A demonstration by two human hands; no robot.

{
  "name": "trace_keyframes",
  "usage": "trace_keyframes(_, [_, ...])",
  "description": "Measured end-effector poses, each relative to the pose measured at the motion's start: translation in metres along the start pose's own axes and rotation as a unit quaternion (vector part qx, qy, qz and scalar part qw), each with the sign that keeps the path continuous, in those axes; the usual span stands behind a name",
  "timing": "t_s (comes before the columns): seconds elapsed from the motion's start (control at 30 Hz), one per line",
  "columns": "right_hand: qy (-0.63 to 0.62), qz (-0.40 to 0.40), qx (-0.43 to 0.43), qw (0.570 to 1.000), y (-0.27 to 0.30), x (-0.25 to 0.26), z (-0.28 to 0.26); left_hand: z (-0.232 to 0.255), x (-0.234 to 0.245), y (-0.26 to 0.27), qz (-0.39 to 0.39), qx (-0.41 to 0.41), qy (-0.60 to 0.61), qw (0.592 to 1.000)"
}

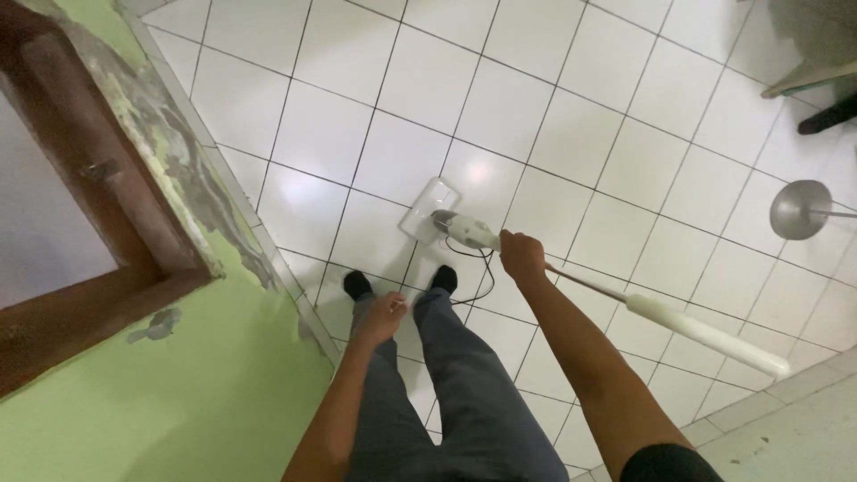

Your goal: Vacuuming the floor of a room while moving furniture and objects.

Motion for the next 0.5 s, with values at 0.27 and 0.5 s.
trace_keyframes(0.27, [-0.040, -0.033, 0.008, 0.999, -0.041, -0.054, 0.007, 0.060, 0.021, -0.029, 0.008, 0.018, -0.012, 1.000])
trace_keyframes(0.5, [-0.339, -0.240, -0.182, 0.892, 0.055, -0.263, 0.018, 0.061, 0.029, -0.012, -0.055, 0.128, 0.024, 0.990])
Point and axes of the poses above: each hand's wrist, its own y-axis away from the middle knuckle, its own x-axis out of the back of the hand, z = x × y, the point moved 8 cm from there along -y, towards the middle knuckle, and after that the axes turned 1 degree about z, right-handed, at the moved point
